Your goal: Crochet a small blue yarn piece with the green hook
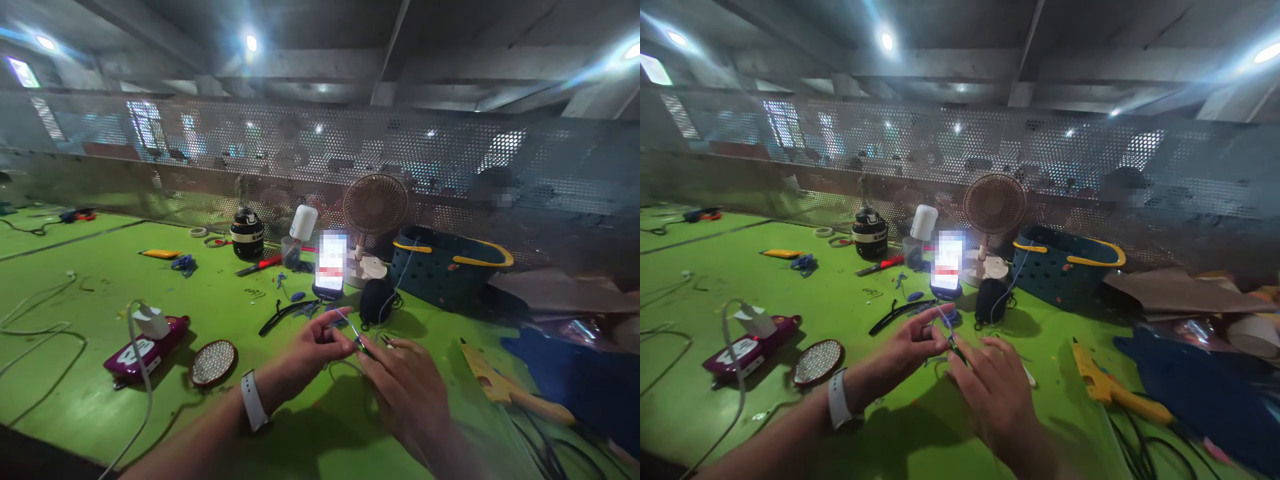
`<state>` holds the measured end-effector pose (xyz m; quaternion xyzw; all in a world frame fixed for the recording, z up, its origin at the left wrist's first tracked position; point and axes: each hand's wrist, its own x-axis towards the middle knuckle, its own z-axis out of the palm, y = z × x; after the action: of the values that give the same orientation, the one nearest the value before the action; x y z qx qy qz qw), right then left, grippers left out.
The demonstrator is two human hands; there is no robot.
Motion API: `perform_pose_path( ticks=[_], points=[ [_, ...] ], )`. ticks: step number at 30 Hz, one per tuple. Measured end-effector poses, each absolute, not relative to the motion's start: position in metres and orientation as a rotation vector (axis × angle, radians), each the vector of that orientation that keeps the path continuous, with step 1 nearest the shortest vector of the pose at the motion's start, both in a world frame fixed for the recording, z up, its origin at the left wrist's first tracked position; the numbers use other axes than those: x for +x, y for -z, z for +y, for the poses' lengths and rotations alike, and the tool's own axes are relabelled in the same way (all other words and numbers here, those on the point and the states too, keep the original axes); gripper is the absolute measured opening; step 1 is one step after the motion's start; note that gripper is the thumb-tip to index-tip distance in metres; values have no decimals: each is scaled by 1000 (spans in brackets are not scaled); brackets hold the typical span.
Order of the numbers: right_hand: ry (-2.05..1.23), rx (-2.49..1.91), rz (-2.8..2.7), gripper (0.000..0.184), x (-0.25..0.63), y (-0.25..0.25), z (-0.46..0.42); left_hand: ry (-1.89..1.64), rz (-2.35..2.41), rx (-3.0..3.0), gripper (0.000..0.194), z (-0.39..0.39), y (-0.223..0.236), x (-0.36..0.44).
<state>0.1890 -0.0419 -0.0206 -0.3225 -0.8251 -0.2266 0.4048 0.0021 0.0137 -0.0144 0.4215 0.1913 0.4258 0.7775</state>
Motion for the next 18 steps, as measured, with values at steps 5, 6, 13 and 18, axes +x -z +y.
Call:
perform_pose_path(
  ticks=[5,6,13,18],
  points=[
    [680,-830,-2043,28,185,15,-47,-860,269,833,56,11,28,9],
    [645,-778,-2041,27,186,13,-46,-837,243,818,56,11,29,8],
    [-71,-645,-1965,23,196,-4,-39,-682,248,848,54,22,17,-11],
    [-477,-780,-1584,12,199,-1,-44,-668,251,885,51,28,15,-15]
  ],
)
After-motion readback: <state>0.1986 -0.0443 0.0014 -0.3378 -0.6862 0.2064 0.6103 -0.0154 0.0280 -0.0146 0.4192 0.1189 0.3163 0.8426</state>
